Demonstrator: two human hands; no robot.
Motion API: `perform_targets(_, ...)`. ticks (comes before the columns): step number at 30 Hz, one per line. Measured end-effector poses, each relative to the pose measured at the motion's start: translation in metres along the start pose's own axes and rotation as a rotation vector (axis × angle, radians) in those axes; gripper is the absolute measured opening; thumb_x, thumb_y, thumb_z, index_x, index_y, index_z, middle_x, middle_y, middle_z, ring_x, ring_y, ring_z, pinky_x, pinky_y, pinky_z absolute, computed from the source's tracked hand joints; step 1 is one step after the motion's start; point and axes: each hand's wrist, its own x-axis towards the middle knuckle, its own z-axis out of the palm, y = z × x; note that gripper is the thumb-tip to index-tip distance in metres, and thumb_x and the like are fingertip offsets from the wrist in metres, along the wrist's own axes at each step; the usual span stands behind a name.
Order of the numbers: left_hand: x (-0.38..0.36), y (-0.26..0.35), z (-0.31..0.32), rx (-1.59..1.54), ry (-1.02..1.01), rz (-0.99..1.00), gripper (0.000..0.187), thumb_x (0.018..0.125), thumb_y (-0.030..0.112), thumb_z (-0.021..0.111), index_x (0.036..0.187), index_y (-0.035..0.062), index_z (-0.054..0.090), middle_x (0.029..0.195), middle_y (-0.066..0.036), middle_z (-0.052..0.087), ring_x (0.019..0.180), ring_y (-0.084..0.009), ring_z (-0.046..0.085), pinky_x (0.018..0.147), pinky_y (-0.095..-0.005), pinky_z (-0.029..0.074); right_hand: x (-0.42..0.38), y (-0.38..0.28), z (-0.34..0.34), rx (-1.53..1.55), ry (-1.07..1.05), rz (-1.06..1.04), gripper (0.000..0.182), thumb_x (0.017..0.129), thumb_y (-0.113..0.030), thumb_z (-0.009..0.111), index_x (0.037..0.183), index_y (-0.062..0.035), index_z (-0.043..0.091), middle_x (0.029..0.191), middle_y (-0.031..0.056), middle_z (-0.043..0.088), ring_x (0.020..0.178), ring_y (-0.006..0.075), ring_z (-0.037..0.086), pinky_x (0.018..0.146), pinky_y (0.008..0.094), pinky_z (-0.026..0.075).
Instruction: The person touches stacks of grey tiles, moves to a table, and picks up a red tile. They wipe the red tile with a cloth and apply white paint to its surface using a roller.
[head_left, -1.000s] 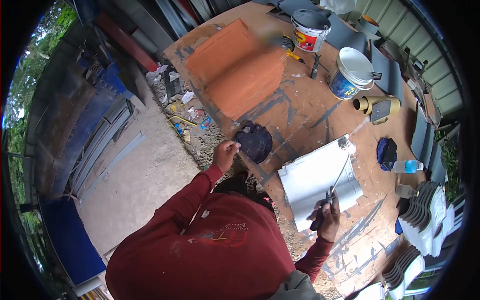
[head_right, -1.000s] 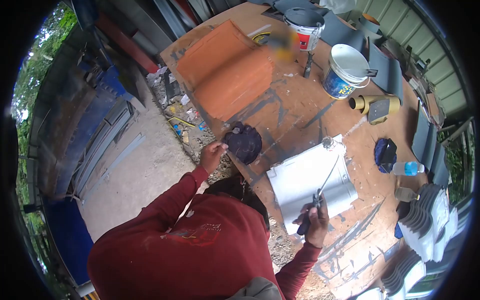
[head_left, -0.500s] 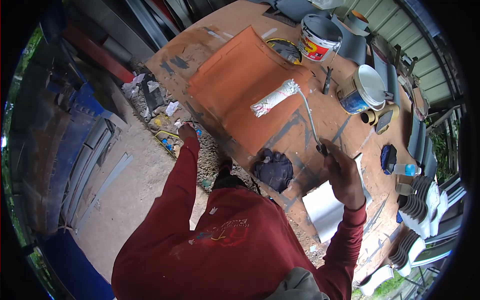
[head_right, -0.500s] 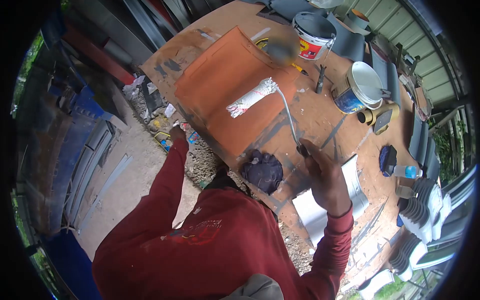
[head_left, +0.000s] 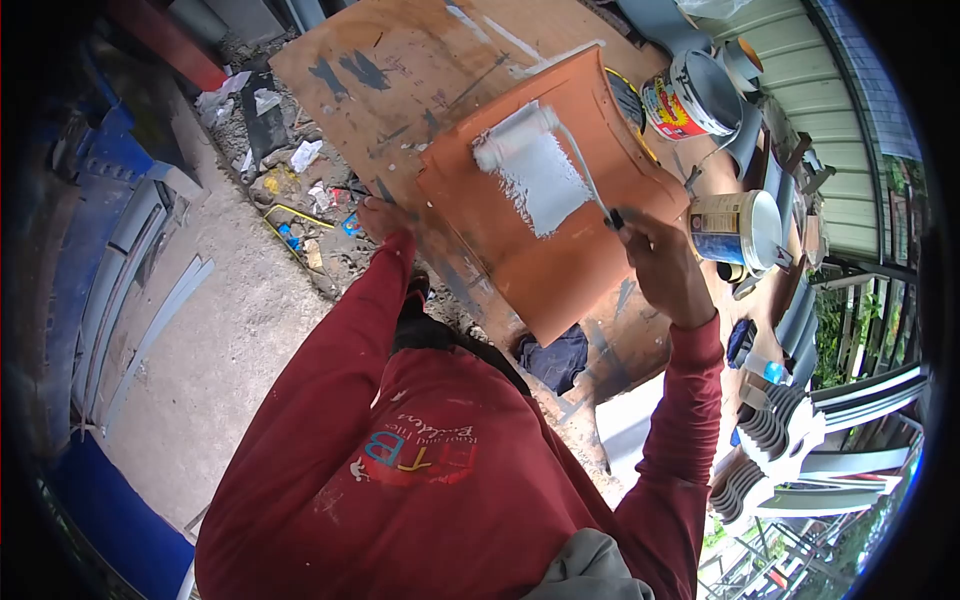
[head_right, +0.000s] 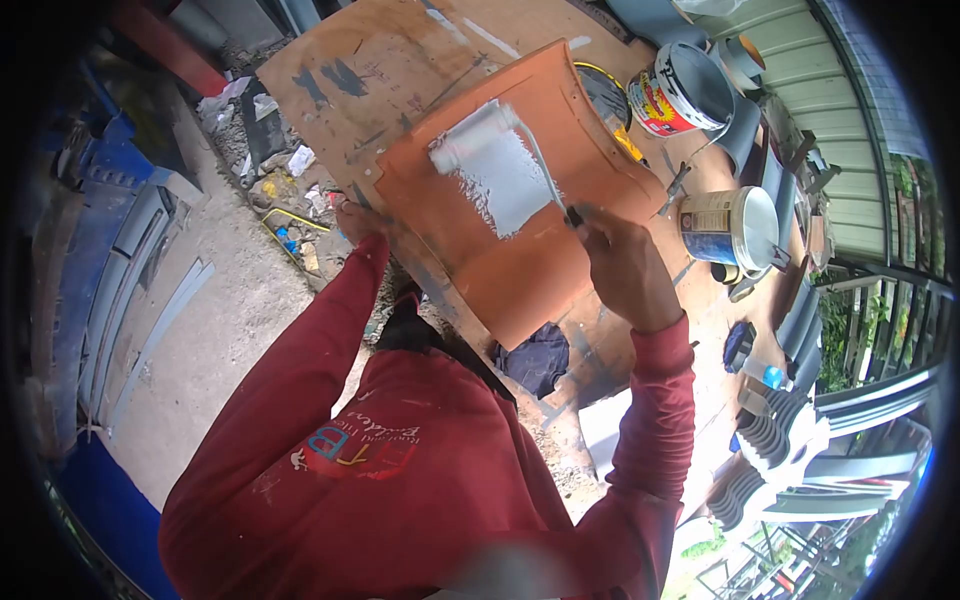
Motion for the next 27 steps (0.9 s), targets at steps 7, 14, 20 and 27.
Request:
perform_targets(7, 0.0, -0.006, 0.004, -0.049, 0.072, 0.031, 0.055, 0.105, 0.031, 0.032, 0.128, -0.0114, 0.059, 0.131, -0.034, 0.06, 0.123, -0.0483, 0.055, 0.108, -0.0518, 0.041, -0.081, -0.017, -0.07, -0.281, -0.182, 0.162, 0.029, 0.099, -0.008, 0.057, 0.125, -0.002, 0.068, 0.091, 0.0254, 0.071, 0.083, 0.041, 0.071, 0.075, 0.0432, 0.054)
perform_targets(14, 0.007, -0.039, 0.02, 0.164, 0.088, 0.173, 0.046, 0.108, 0.03, 0.036, 0.124, -0.0051, 0.061, 0.123, -0.03, 0.063, 0.116, -0.0477, 0.057, 0.101, -0.0534, 0.044, -0.068, 0.023, -0.088, -0.312, -0.09, 0.089, 0.026, 0.097, -0.007, 0.059, 0.118, -0.0028, 0.073, 0.092, 0.0214, 0.074, 0.082, 0.039, 0.072, 0.076, 0.0441, 0.054)
perform_targets(20, 0.037, -0.091, 0.044, 0.553, 0.255, 0.549, 0.033, 0.107, 0.026, 0.044, 0.105, -0.0005, 0.064, 0.1, -0.027, 0.066, 0.099, -0.0463, 0.062, 0.09, -0.0547, 0.047, 0.028, 0.034, -0.029, -0.072, 0.095, 0.01, 0.025, 0.092, -0.007, 0.062, 0.113, 0.0, 0.074, 0.089, 0.027, 0.071, 0.084, 0.0428, 0.071, 0.075, 0.0443, 0.056)
perform_targets(27, -0.005, -0.011, 0.007, -0.01, 0.156, 0.153, 0.041, 0.105, 0.025, 0.04, 0.114, -0.0102, 0.061, 0.114, -0.034, 0.062, 0.108, -0.0505, 0.058, 0.098, -0.055, 0.045, 0.013, 0.079, -0.048, -0.27, 0.022, -0.141, 0.02, 0.093, -0.017, 0.063, 0.105, -0.0118, 0.078, 0.091, 0.0219, 0.073, 0.086, 0.0405, 0.072, 0.077, 0.0455, 0.057)
